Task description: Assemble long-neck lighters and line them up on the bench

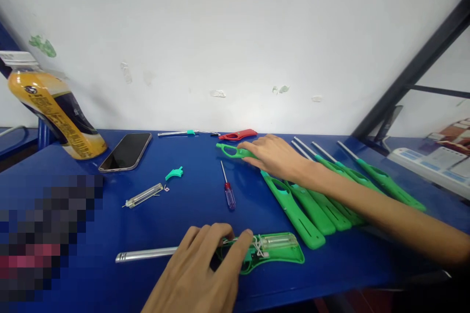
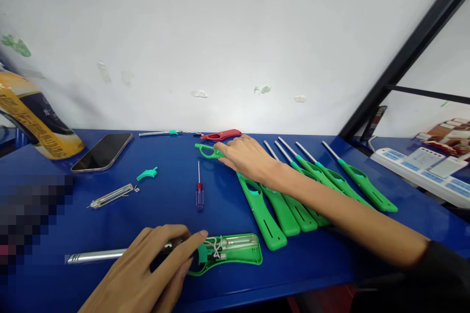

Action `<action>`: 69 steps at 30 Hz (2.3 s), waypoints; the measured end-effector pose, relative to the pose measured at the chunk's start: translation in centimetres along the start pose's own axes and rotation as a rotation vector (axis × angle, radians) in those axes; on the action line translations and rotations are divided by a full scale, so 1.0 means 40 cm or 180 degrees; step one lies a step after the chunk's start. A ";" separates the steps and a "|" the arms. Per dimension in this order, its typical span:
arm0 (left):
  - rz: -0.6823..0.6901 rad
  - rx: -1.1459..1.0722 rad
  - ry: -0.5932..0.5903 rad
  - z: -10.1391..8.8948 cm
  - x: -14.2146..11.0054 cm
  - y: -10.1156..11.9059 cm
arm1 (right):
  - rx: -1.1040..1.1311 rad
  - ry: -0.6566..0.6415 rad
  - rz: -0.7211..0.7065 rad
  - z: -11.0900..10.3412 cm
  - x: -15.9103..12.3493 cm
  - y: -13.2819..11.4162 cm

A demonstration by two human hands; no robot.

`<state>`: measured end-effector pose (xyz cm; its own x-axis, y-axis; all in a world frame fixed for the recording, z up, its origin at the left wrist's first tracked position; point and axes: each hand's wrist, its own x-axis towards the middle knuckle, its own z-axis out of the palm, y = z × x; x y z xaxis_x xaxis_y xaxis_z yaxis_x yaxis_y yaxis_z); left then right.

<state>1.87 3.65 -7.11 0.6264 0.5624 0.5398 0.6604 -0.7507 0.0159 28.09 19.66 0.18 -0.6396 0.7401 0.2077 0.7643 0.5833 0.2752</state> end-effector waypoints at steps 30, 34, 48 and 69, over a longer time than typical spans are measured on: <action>-0.0252 -0.0420 -0.0017 -0.055 0.005 -0.063 | 0.1488 0.0225 -0.0208 -0.079 -0.329 -0.222; -0.0256 -0.0478 -0.0026 -0.057 0.007 -0.063 | 0.1478 0.0260 -0.0190 -0.076 -0.327 -0.226; -0.0229 -0.0383 -0.0171 -0.045 -0.015 -0.067 | 0.1499 0.0271 -0.0173 -0.069 -0.330 -0.239; -0.0260 0.0407 -0.0292 -0.058 -0.068 -0.083 | 0.1280 0.0568 -0.0019 -0.022 -0.365 -0.281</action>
<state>-2.98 3.81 -6.68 0.5996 0.6534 0.4620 0.7544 -0.6543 -0.0538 28.78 2.01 -5.11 -0.6215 0.6875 0.3757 0.7092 0.6974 -0.1030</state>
